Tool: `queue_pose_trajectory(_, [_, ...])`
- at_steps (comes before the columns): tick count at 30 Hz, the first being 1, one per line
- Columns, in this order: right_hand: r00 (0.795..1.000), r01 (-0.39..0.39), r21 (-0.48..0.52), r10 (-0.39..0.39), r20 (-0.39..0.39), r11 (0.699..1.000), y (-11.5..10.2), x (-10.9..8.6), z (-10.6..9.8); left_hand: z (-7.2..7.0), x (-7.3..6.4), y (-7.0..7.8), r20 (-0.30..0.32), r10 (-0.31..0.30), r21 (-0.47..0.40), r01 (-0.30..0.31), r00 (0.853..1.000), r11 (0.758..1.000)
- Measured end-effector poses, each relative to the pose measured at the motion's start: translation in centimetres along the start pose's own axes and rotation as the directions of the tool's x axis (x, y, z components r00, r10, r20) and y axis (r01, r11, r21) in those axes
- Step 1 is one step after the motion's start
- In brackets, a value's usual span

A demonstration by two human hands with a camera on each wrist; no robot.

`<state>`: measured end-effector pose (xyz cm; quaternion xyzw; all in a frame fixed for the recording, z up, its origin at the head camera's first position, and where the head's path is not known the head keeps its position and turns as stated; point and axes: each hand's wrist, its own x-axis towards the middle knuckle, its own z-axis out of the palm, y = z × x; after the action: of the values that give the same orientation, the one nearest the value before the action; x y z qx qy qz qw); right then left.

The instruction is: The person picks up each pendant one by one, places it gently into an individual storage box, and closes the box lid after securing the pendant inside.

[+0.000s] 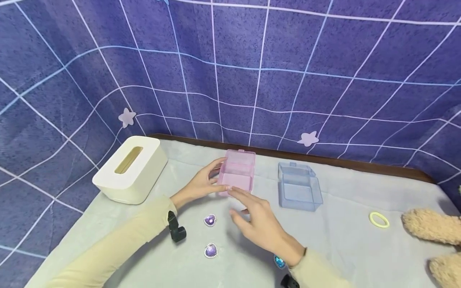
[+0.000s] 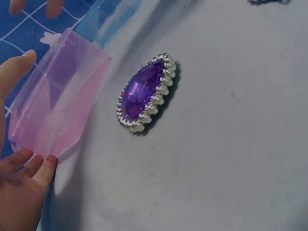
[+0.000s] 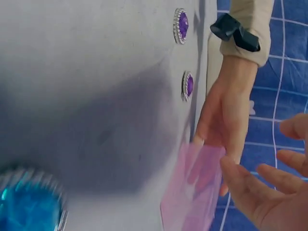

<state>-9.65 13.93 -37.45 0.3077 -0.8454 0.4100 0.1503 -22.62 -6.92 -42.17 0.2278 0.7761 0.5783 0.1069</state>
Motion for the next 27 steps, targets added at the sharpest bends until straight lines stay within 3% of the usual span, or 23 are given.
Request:
queue_pose_trajectory(6, [0.996,-0.024,-0.026,0.026,0.083,0.999,-0.1,1.2,2.5,-0.3,0.1,-0.3,-0.005,-0.006,0.001,0.006,1.000,1.000])
queue_pose_trajectory(14, [0.966,-0.029,-0.097,0.053,0.254,0.995,0.0,1.7,5.6,-0.9,0.0,-0.3,0.012,0.030,0.097,-0.031,0.999,0.995])
queue_pose_trajectory(20, [0.950,0.007,-0.189,0.052,0.307,0.982,0.1,1.6,6.3,-0.5,0.4,-1.0,-0.003,0.056,0.119,-0.055,0.998,0.991])
queue_pose_trajectory(27, [0.942,0.078,-0.216,-0.002,0.336,0.973,0.4,1.8,6.5,-0.2,0.4,-0.8,-0.026,0.089,0.128,-0.085,0.996,0.988])
